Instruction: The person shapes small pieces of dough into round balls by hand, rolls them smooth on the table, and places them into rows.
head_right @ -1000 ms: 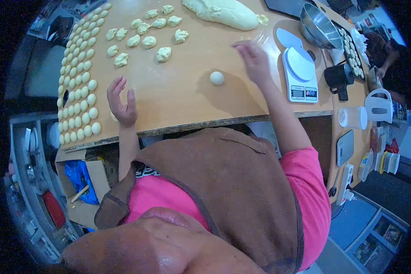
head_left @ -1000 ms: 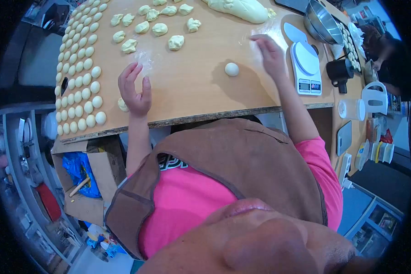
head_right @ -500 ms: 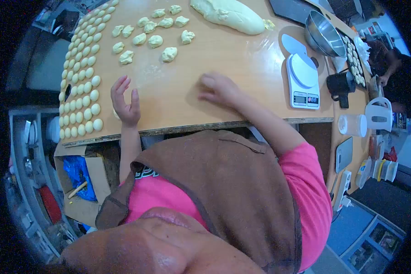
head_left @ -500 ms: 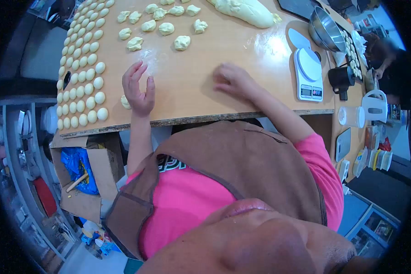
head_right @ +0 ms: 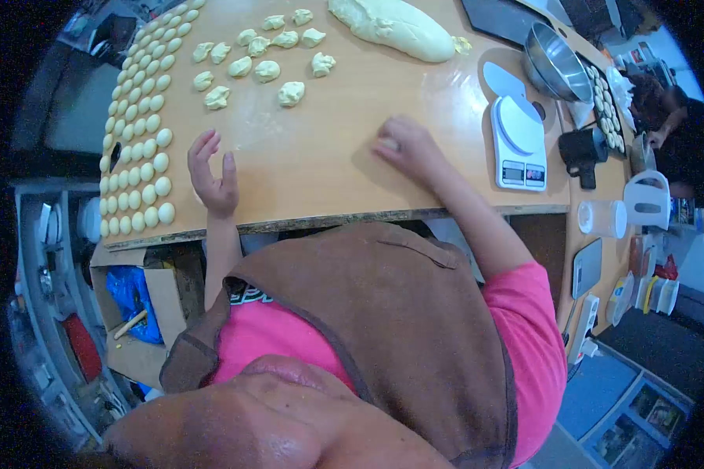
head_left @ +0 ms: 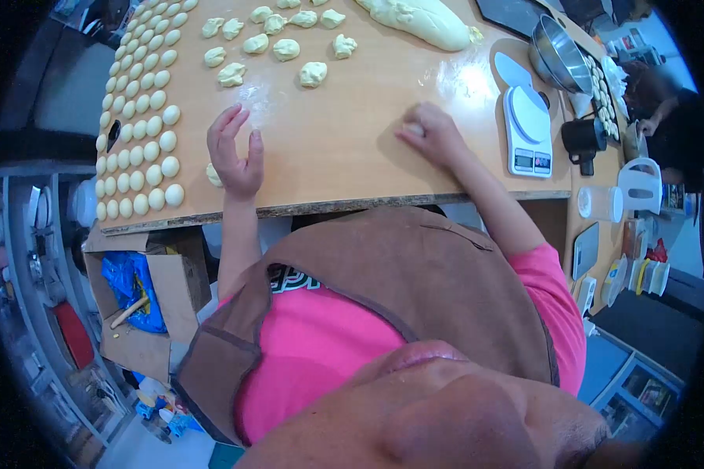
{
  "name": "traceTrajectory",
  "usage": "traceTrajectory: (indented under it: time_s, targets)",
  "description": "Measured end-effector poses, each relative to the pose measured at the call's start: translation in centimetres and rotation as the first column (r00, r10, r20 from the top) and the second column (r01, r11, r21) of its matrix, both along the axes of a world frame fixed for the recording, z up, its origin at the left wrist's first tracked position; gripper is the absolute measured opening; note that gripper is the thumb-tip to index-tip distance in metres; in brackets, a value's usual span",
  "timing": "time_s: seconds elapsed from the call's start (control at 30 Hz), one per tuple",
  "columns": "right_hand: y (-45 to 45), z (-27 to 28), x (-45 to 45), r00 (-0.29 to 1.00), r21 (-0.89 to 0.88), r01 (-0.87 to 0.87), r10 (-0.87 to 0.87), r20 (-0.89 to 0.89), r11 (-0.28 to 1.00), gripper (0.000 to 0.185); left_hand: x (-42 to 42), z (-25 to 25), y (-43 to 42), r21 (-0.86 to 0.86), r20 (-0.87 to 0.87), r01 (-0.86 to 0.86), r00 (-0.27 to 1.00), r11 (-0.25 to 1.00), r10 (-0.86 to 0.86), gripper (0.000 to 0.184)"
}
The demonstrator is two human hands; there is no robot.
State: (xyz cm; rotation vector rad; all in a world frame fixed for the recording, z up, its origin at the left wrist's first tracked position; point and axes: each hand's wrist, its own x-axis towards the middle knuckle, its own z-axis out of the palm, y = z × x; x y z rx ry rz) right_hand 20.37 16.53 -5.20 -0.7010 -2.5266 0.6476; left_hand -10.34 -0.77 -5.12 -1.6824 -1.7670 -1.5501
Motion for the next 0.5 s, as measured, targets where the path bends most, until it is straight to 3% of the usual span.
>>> traceTrajectory:
  time_s: [0.07,0.13,0.17,0.27,0.37,0.47,0.5]
  targets:
    - [1.0,-0.4,-1.7,0.999,0.051,0.032,-0.032,0.007,0.998,0.026,0.4,0.2,0.4,0.004,0.034,0.025,0.999,1.0,-0.025,0.032]
    - [0.6,-0.2,-4.0,0.992,-0.008,-0.049,0.047,-0.121,0.999,0.026,0.6,0.4,0.5,-0.053,-0.018,0.047,0.999,0.998,-0.048,0.031]
    - [-0.7,0.6,-4.1,0.999,-0.042,-0.048,0.048,-0.019,0.998,0.025,0.5,0.5,0.5,-0.05,-0.025,0.042,0.999,0.998,-0.044,0.031]
    - [-2.3,0.4,-1.0,0.994,-0.051,-0.082,0.079,-0.07,0.995,0.025,0.0,0.2,0.0,-0.028,-0.063,0.036,0.997,0.999,-0.037,0.031]
    - [0.0,-0.1,-0.6,0.997,0.053,-0.002,0.006,-0.073,0.999,0.026,0.1,-0.2,0.0,-0.002,0.052,0.02,0.998,1.0,-0.02,0.031]
    - [0.4,0.2,-2.8,0.997,0.071,0.041,-0.036,-0.068,0.997,0.027,0.5,0.3,0.6,-0.004,0.036,0.052,0.998,0.999,-0.052,0.031]
    - [-0.5,0.1,-3.6,0.999,0.028,0.004,-0.003,-0.049,1.0,0.027,0.6,0.5,0.5,-0.046,-0.051,0.06,0.997,0.997,-0.062,0.031]
